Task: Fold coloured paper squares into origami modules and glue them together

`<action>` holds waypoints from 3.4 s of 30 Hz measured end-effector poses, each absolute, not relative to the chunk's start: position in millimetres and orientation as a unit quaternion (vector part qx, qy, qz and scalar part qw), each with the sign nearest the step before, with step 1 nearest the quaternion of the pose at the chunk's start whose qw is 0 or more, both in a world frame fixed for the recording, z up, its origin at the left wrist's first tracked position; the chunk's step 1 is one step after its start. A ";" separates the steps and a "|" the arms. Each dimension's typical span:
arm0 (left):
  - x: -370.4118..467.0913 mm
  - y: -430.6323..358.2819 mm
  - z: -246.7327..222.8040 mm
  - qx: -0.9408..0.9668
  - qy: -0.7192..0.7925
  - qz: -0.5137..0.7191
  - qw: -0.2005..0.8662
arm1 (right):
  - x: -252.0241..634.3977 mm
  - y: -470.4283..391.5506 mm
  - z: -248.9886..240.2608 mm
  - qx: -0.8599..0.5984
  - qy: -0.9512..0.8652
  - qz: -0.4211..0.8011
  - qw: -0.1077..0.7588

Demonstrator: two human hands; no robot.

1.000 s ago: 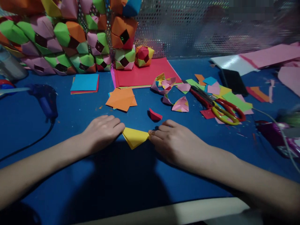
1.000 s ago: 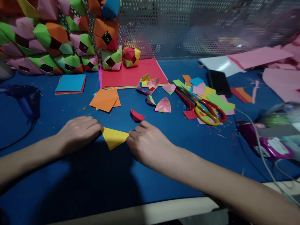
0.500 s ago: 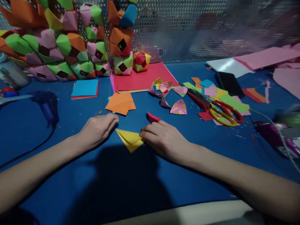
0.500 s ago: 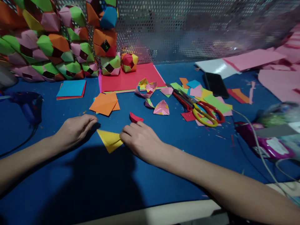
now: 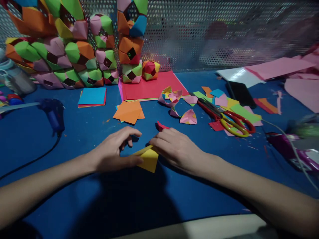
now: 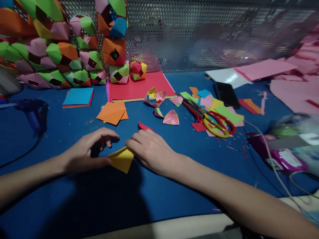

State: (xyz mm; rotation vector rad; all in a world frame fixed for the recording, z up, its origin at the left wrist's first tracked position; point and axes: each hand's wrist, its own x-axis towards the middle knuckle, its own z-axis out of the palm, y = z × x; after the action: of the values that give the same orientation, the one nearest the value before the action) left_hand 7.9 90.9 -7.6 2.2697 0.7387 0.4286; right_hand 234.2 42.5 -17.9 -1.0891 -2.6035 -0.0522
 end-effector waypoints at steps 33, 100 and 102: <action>11.9 96.9 -25.7 0.833 0.419 0.231 0.277 | 220.6 42.6 -49.2 -0.430 -0.813 0.168 0.354; -4.1 130.4 -23.1 0.924 0.254 0.140 0.250 | 218.7 40.8 -38.9 -0.290 -0.940 -0.056 0.171; -4.2 130.4 -23.2 0.923 0.257 0.137 0.253 | 218.6 40.9 -39.1 -0.288 -0.940 -0.055 0.174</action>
State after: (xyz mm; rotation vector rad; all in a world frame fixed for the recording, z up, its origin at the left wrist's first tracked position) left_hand -4.2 130.4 -23.2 2.5090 0.6990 0.3723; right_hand 218.6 40.9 -39.1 -0.8176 -2.6657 -0.1548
